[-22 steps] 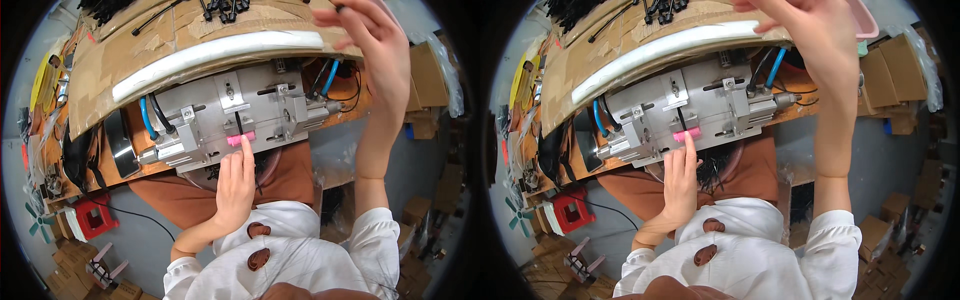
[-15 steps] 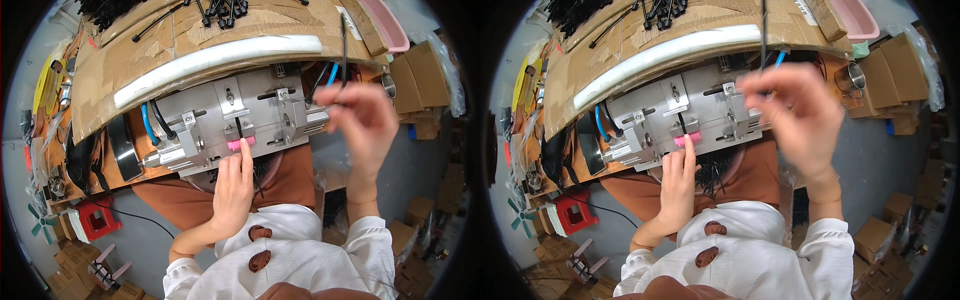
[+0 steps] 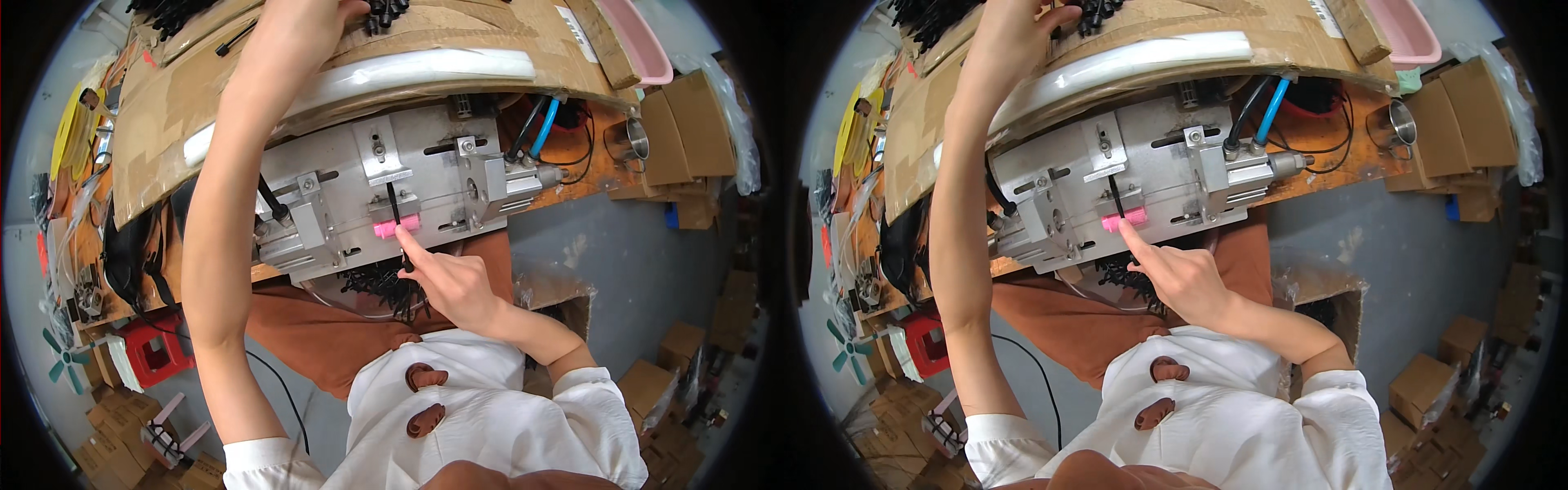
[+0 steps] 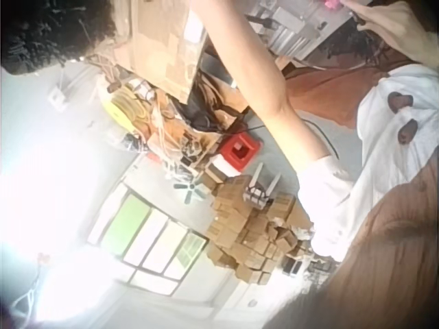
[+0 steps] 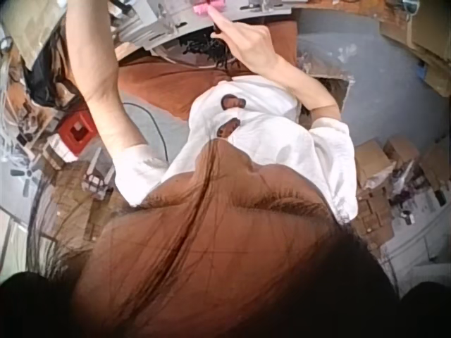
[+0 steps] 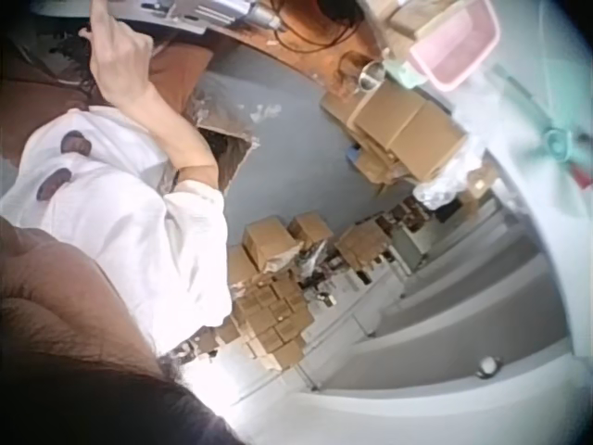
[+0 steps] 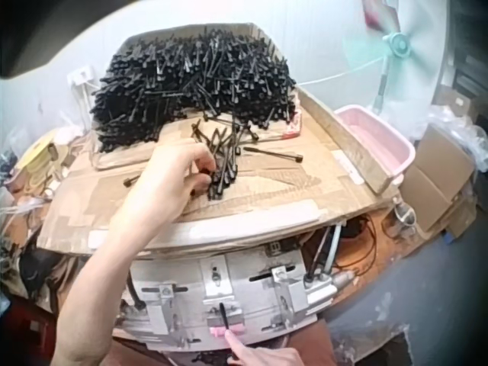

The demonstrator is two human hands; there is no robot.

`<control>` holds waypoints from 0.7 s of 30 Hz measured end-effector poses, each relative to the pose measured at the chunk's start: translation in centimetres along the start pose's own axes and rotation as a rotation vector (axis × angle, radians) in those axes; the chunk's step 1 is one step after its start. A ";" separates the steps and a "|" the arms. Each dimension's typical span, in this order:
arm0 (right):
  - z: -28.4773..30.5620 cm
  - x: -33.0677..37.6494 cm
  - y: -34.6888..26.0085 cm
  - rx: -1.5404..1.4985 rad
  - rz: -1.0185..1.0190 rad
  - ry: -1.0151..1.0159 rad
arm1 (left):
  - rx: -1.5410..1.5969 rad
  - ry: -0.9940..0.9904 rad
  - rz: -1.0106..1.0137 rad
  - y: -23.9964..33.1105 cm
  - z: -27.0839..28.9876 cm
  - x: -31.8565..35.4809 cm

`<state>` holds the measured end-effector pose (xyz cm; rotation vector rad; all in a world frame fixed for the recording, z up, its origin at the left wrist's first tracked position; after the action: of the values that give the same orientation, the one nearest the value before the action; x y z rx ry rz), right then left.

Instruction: The person picks up a cable tie from a pile on a cardboard surface, places it into a machine, and processes it. They repeat this cycle, occasionally moving cable ties aside to reach others, and then drop the finished items into a container below.

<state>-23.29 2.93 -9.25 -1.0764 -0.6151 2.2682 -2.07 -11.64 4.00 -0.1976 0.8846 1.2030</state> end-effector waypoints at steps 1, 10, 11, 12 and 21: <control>0.0 0.0 0.0 0.001 0.001 0.003 | -0.006 0.025 -0.049 0.2 0.4 0.1; 6.5 -7.5 0.0 0.352 0.226 -0.004 | 0.311 -0.045 0.290 -2.7 5.5 4.4; 7.5 -11.0 1.2 0.327 0.374 0.279 | 0.392 -0.002 0.366 -1.9 6.0 5.0; 8.6 -13.9 2.6 0.505 0.310 0.328 | 0.477 0.043 0.441 -1.5 6.5 5.5; 12.4 -24.4 8.7 0.605 0.072 -0.057 | -0.047 0.110 0.274 9.3 5.4 16.2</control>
<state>-22.78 -21.41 6.04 -0.7386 0.1028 2.3198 -6.22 6.75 -0.68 -0.1859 1.0028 1.4794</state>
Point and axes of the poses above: each hand's wrist, its own x-axis away from the middle knuckle, its own z-axis out of the back of the hand, y = z × x, the point moved 3 cm from there along -x, towards the middle knuckle, and after that the axes turned 9 degrees about y, right-handed, at the moved point
